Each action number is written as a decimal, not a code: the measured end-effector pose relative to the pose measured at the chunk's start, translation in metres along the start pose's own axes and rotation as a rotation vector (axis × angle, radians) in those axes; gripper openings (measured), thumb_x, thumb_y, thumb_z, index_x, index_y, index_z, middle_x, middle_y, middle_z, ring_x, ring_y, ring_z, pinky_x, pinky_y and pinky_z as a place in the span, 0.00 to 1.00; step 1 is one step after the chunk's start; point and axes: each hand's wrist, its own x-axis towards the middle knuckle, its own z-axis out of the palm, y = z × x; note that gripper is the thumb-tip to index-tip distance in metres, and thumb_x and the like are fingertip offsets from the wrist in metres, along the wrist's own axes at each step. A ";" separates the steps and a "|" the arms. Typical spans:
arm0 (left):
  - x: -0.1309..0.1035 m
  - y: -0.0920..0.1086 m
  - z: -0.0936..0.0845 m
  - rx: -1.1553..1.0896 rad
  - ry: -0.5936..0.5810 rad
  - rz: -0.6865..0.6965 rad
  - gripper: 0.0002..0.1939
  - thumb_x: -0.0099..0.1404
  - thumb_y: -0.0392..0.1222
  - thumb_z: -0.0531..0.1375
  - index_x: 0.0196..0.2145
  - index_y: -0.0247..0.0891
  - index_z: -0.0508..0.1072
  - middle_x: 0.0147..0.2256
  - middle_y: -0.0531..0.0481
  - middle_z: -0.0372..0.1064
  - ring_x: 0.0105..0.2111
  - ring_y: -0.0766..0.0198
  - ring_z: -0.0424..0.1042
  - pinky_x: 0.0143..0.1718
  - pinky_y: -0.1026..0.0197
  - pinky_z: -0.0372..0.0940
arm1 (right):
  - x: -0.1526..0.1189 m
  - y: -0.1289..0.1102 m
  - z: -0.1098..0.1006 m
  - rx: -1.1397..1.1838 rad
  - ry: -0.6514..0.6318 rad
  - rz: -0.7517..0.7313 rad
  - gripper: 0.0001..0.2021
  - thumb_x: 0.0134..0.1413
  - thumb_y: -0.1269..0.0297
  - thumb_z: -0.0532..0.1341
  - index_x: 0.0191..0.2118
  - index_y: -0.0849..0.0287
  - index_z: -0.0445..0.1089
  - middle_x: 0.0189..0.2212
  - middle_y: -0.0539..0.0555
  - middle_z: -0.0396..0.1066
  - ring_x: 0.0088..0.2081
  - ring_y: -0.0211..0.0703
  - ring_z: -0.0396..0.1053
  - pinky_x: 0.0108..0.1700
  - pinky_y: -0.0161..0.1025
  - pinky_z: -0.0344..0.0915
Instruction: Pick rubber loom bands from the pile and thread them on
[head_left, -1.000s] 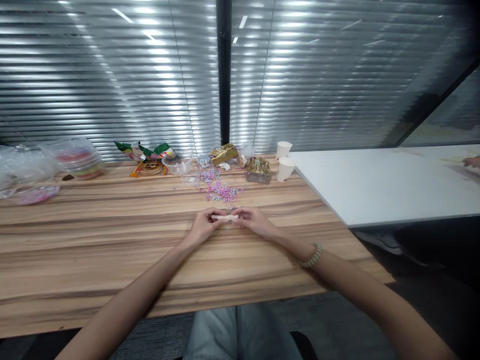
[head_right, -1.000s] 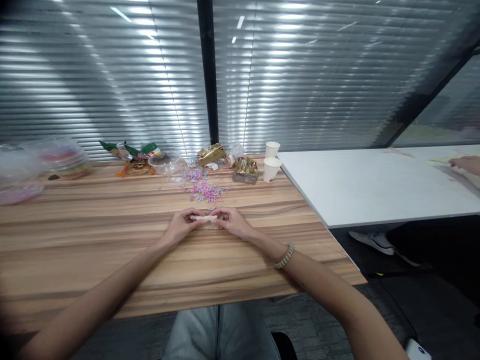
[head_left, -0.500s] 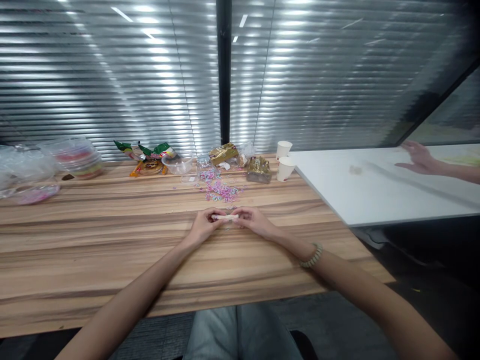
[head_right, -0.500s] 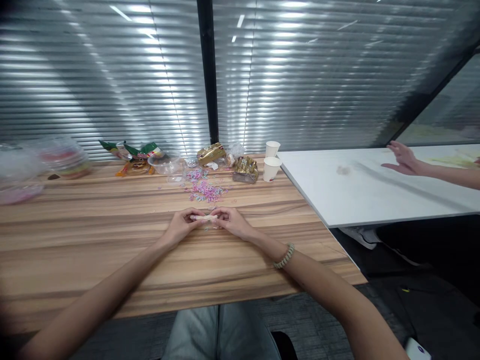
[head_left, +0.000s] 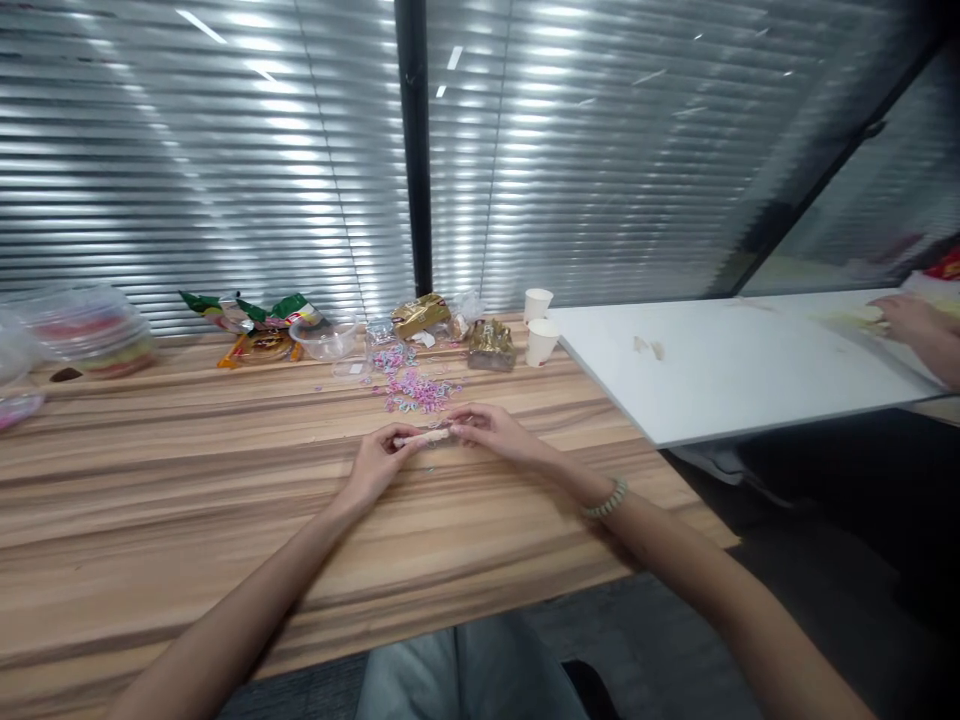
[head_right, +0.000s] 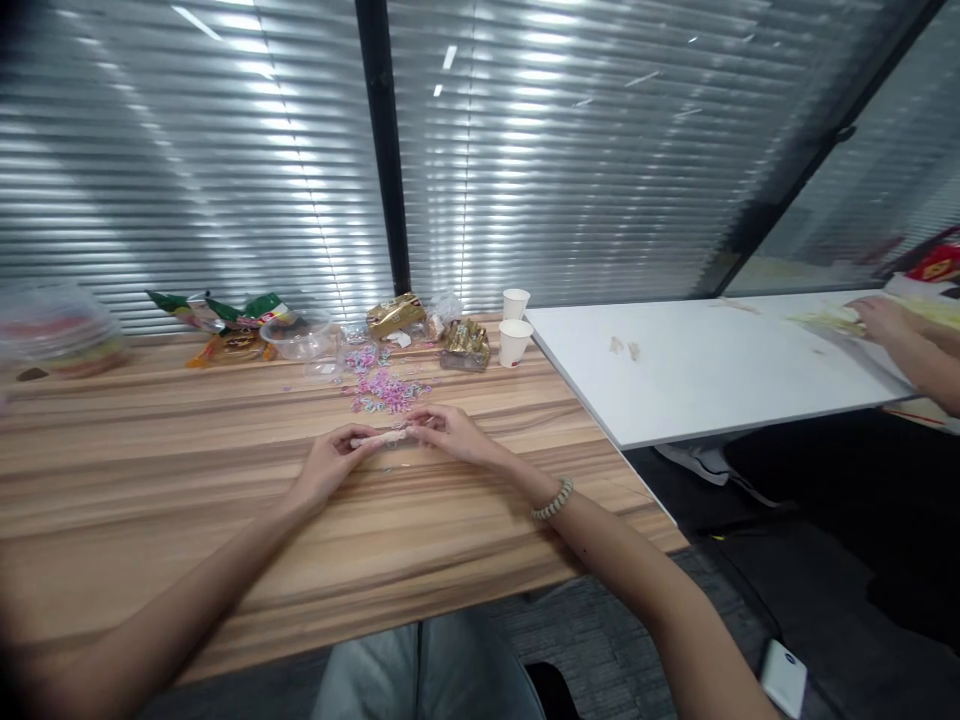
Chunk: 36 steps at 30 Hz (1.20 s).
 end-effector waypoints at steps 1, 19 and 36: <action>0.000 -0.001 -0.001 0.005 0.015 -0.008 0.16 0.51 0.52 0.62 0.29 0.36 0.75 0.27 0.49 0.74 0.27 0.63 0.69 0.28 0.64 0.61 | 0.000 -0.004 -0.012 -0.059 -0.008 -0.004 0.19 0.49 0.53 0.61 0.43 0.60 0.70 0.38 0.56 0.71 0.33 0.38 0.68 0.36 0.37 0.66; -0.001 0.004 -0.006 -0.115 0.153 -0.120 0.29 0.43 0.62 0.63 0.36 0.36 0.75 0.34 0.43 0.76 0.34 0.54 0.74 0.38 0.54 0.68 | -0.083 0.115 -0.296 -1.174 1.074 0.304 0.19 0.55 0.67 0.46 0.46 0.67 0.68 0.49 0.67 0.62 0.54 0.54 0.55 0.54 0.52 0.51; -0.003 0.012 -0.010 0.013 0.141 -0.109 0.21 0.45 0.57 0.64 0.32 0.38 0.77 0.34 0.45 0.77 0.34 0.53 0.74 0.38 0.55 0.68 | -0.061 0.115 -0.321 -1.325 0.711 0.610 0.20 0.60 0.66 0.45 0.44 0.72 0.70 0.43 0.71 0.68 0.44 0.52 0.65 0.46 0.46 0.59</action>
